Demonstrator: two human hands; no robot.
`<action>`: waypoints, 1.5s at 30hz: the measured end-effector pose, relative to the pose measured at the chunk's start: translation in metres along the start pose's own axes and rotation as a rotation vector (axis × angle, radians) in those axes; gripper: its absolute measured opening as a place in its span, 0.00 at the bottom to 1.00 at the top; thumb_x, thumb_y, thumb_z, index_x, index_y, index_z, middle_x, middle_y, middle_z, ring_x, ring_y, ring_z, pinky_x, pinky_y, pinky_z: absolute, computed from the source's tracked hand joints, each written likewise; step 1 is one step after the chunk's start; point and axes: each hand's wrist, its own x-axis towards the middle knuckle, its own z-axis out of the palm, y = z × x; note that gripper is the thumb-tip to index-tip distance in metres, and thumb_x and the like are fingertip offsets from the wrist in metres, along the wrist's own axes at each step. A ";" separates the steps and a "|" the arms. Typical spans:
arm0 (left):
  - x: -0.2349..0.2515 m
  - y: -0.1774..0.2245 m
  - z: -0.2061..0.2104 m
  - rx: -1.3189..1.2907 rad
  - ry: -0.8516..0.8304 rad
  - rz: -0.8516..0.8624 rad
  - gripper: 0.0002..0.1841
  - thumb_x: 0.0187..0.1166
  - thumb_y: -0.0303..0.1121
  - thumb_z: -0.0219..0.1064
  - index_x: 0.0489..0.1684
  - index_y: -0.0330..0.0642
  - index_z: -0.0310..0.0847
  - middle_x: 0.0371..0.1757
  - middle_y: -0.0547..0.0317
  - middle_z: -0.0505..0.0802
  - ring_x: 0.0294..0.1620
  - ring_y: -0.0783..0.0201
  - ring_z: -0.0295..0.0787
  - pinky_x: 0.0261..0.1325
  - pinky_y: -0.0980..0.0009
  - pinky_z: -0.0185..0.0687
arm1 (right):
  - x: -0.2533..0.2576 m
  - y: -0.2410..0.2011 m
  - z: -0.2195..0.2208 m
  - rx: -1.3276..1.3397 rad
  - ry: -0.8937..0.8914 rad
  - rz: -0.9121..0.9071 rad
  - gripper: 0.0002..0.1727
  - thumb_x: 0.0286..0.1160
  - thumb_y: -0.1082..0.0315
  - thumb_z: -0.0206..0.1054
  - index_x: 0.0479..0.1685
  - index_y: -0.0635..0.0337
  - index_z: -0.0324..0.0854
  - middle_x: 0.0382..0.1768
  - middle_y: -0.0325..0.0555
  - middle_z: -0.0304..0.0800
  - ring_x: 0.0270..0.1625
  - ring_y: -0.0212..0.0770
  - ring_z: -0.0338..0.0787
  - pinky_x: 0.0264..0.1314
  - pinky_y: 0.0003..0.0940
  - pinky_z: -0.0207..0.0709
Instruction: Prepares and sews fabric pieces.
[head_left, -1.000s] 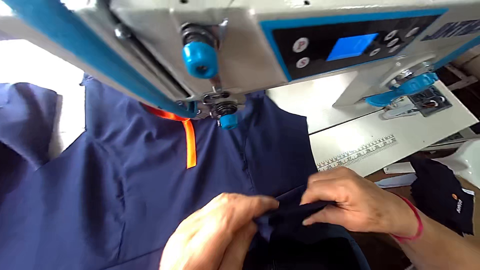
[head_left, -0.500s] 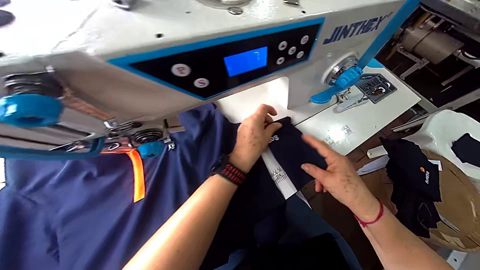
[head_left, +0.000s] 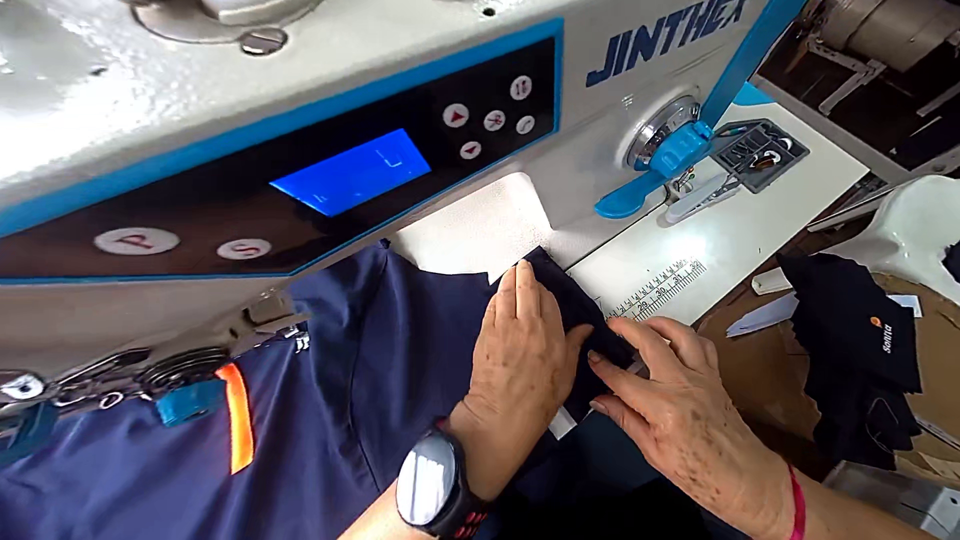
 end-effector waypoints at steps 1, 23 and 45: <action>-0.006 0.001 0.005 0.017 0.005 -0.004 0.37 0.82 0.53 0.52 0.57 0.16 0.81 0.69 0.20 0.83 0.73 0.30 0.82 0.70 0.45 0.79 | -0.002 0.009 -0.005 0.048 -0.012 -0.004 0.19 0.80 0.43 0.61 0.48 0.36 0.96 0.65 0.41 0.90 0.67 0.50 0.84 0.59 0.51 0.73; 0.010 -0.023 -0.034 -0.250 -0.365 0.026 0.29 0.88 0.39 0.43 0.76 0.27 0.75 0.83 0.32 0.76 0.86 0.33 0.67 0.82 0.41 0.64 | -0.046 -0.018 0.003 0.210 -0.031 -0.207 0.22 0.81 0.54 0.61 0.59 0.59 0.91 0.13 0.39 0.80 0.16 0.38 0.77 0.22 0.31 0.69; -0.013 -0.004 0.007 -0.092 -0.100 -0.037 0.48 0.86 0.65 0.37 0.85 0.22 0.61 0.88 0.27 0.64 0.91 0.35 0.57 0.90 0.43 0.49 | -0.047 -0.016 0.019 0.124 -0.032 -0.199 0.20 0.83 0.59 0.58 0.64 0.56 0.88 0.13 0.38 0.77 0.16 0.41 0.78 0.20 0.33 0.71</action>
